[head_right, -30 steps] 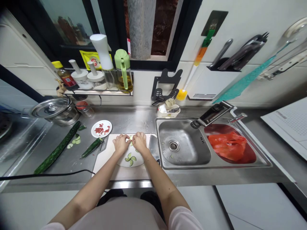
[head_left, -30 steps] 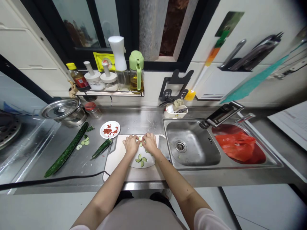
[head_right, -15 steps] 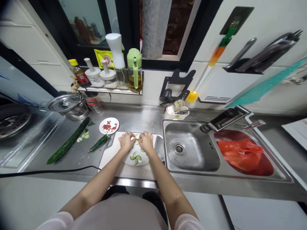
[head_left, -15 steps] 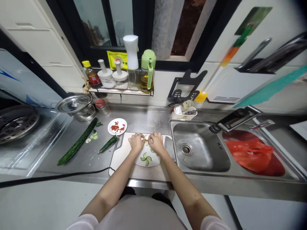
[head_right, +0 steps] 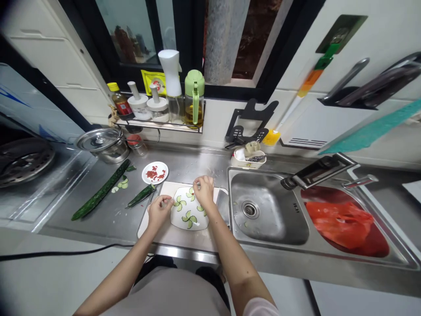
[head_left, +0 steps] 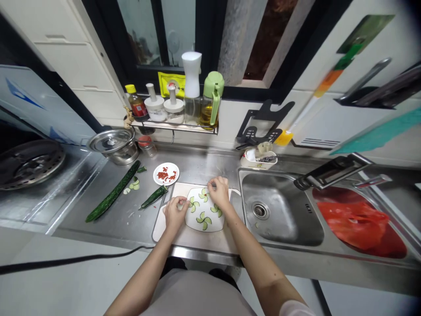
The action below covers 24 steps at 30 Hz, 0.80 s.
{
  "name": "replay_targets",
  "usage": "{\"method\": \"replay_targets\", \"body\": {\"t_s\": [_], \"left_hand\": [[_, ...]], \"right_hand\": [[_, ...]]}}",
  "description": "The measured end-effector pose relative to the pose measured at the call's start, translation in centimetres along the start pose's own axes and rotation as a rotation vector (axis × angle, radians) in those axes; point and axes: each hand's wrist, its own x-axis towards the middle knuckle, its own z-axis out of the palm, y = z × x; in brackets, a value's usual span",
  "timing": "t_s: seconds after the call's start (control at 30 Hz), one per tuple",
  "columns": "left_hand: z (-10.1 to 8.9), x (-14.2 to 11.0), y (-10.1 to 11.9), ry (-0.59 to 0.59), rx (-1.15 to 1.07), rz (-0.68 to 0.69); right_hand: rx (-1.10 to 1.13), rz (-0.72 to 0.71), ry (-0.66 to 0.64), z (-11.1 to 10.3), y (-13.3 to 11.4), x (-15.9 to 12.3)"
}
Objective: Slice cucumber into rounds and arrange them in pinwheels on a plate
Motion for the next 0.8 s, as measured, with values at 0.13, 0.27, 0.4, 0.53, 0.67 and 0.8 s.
{"method": "replay_targets", "body": {"t_s": [0.13,0.27,0.4,0.53,0.67,0.8], "left_hand": [[-0.9,-1.3,-0.9,0.019,-0.030,-0.014],[-1.2,-2.5,-1.3,0.010,-0.040,-0.038],[-1.2,-3.4,-1.7,-0.019,-0.048,-0.056],[-1.2,-3.9,-2.3,-0.017,-0.075,-0.067],[-1.3,-4.0,-2.7,-0.006,-0.091,-0.080],[-1.5,-4.0,-3.3,0.002,-0.116,-0.110]], "right_hand": [[0.017,-0.066,-0.051,2.0,-2.6,2.4],[-0.028,-0.138,-0.188,5.8,-5.4,5.6],[-0.095,-0.208,-0.379,9.9,-8.0,8.6],[-0.192,-0.210,-0.508,13.4,-10.0,10.0],[-0.246,-0.182,-0.547,15.9,-10.6,10.4],[-0.279,-0.172,-0.545,17.2,-10.6,10.4]]}}
